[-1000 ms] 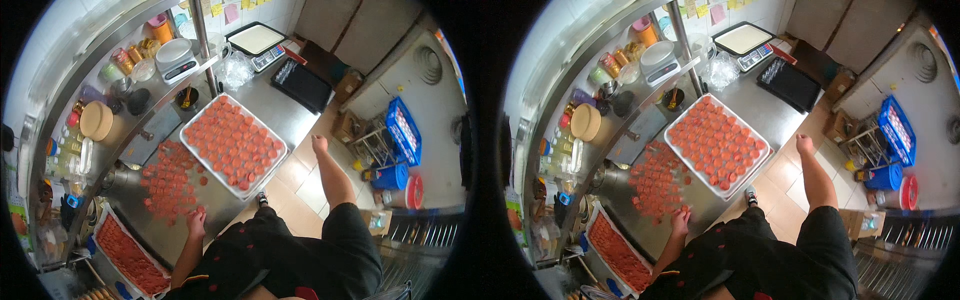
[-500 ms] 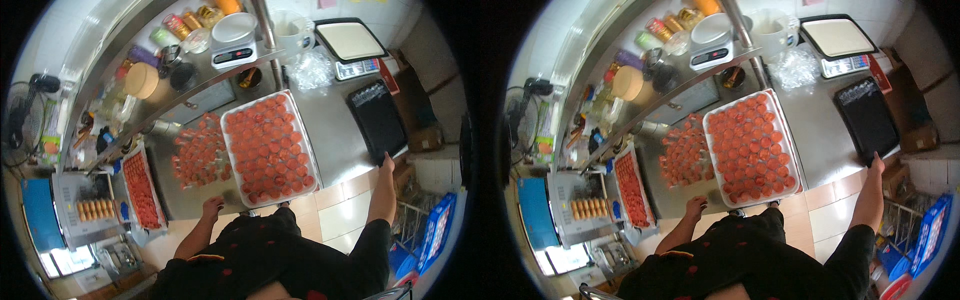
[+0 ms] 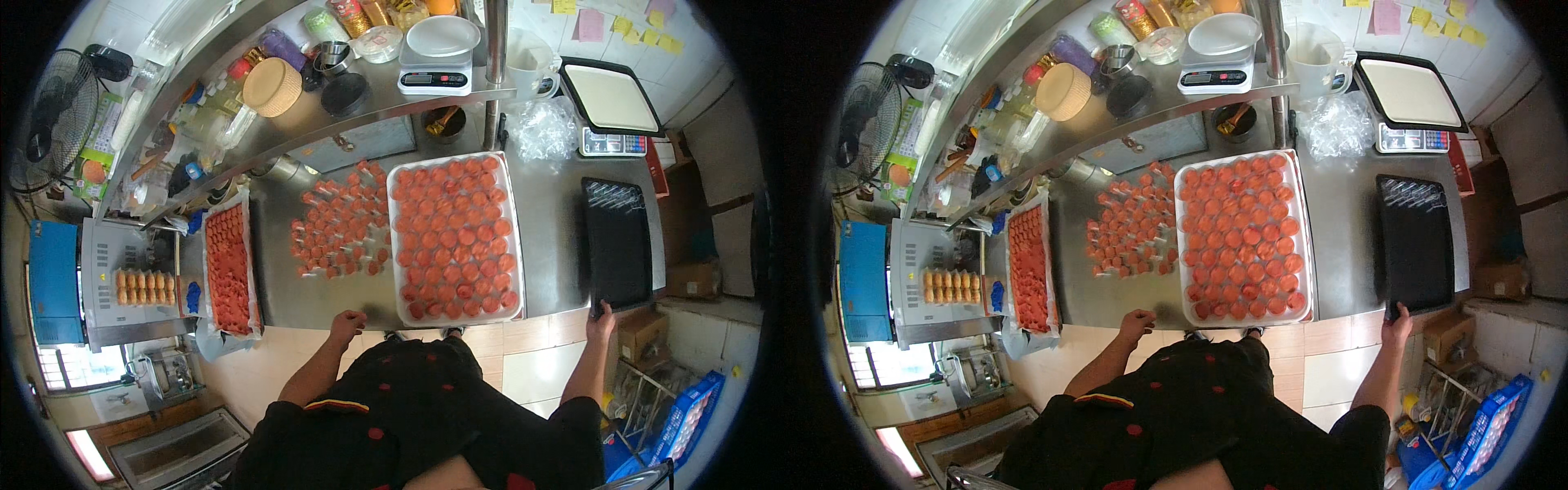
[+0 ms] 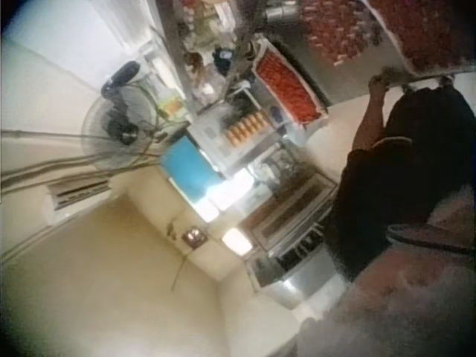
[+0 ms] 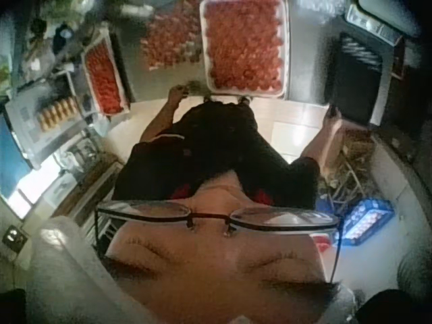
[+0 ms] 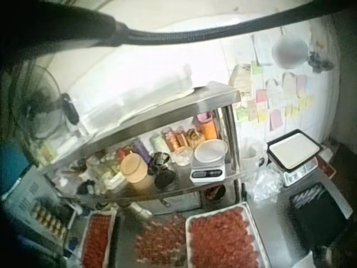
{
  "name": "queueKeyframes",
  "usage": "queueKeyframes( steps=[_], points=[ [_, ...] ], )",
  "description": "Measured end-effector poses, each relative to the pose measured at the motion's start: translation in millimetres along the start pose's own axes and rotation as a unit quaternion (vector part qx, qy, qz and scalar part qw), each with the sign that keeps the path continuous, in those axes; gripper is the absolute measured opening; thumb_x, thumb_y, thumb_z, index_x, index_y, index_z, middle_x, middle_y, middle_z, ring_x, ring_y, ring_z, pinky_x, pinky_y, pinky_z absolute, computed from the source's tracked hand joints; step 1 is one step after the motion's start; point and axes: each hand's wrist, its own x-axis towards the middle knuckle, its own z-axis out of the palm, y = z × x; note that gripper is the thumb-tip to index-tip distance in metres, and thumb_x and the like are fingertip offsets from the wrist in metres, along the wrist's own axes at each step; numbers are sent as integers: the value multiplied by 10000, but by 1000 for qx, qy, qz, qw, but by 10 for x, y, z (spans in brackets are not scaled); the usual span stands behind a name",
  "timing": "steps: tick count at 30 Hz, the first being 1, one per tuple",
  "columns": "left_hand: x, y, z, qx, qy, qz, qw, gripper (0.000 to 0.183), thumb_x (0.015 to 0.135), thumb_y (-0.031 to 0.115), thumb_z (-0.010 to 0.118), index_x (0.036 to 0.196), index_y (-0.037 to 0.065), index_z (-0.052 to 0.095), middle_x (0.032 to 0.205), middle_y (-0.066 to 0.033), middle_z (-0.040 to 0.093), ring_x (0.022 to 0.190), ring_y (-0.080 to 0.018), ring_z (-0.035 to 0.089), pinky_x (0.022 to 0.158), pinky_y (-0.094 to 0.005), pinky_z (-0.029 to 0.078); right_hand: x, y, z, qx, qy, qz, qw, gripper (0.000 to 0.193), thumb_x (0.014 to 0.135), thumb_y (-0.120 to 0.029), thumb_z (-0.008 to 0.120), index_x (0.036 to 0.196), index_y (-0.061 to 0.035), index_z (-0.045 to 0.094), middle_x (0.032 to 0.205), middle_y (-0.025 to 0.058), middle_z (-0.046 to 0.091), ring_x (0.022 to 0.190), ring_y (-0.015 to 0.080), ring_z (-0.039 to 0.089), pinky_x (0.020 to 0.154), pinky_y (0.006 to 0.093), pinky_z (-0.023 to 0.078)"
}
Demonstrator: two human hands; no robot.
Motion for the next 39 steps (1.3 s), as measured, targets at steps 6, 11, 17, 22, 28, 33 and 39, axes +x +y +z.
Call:
queueKeyframes(
  steps=[6, 11, 17, 22, 28, 33, 39],
  points=[
    [277, -303, -554, 59, -86, 45, 994, 265, 1007, 305, 695, 963, 46, 734, 841, -72, 714, 756, -178, 683, 685, -354, 576, -1055, 411, -6, 36, -78, -49, 995, 253, 895, -32, 659, 1144, 13, 648, 1138, 112, 678, 1069, 288, 665, 905, 445, 585],
    [446, -429, -1030, 98, -108, 61, 987, 309, 1021, 332, 660, 991, 36, 746, 823, -62, 710, 719, -161, 672, 640, -333, 555, -2144, 605, 187, -11, -66, -99, 993, 250, 857, -27, 670, 1102, -67, 637, 991, 39, 664, 918, 223, 678, 796, 381, 570],
    [607, -828, -1514, 67, -119, 109, 985, 316, 1018, 333, 666, 1021, 26, 740, 841, -66, 717, 703, -157, 673, 630, -320, 553, -3066, 830, 656, -32, -96, -64, 993, 260, 966, -232, 746, 1152, -63, 675, 1085, 68, 725, 957, 236, 710, 830, 376, 595],
    [614, -1168, -1863, 56, -136, 115, 982, 285, 1008, 302, 678, 1037, 22, 723, 870, -74, 719, 709, -164, 678, 636, -322, 559, -3219, 1060, 861, -118, -162, -42, 979, 465, 1011, -317, 711, 1311, 28, 621, 1232, 139, 714, 1071, 285, 710, 913, 401, 597],
    [439, -1433, -2206, -16, -108, 103, 989, 284, 997, 291, 687, 1059, 14, 701, 883, -91, 717, 721, -169, 680, 639, -321, 564, -3164, 957, 1298, -276, -172, -29, 945, 701, 996, -398, 727, 1402, 136, 521, 1332, 212, 667, 1155, 311, 691, 1018, 397, 569],
    [419, -1634, -2341, -62, -73, 65, 993, 289, 993, 286, 692, 1063, 6, 692, 906, -105, 723, 755, -167, 686, 654, -317, 567, -2770, 752, 1694, -356, -202, -14, 912, 845, 970, -480, 741, 1415, 187, 477, 1389, 256, 631, 1196, 336, 675, 1059, 423, 545],
    [359, -1388, -2396, -54, -52, 73, 995, 307, 1014, 301, 683, 1081, 2, 692, 909, -93, 725, 756, -162, 688, 657, -308, 559, -2398, 631, 2234, -728, -52, -280, 624, 547, 854, -518, 831, 929, 20, 766, 832, 178, 736, 723, 310, 680, 722, 432, 550]
  ],
)
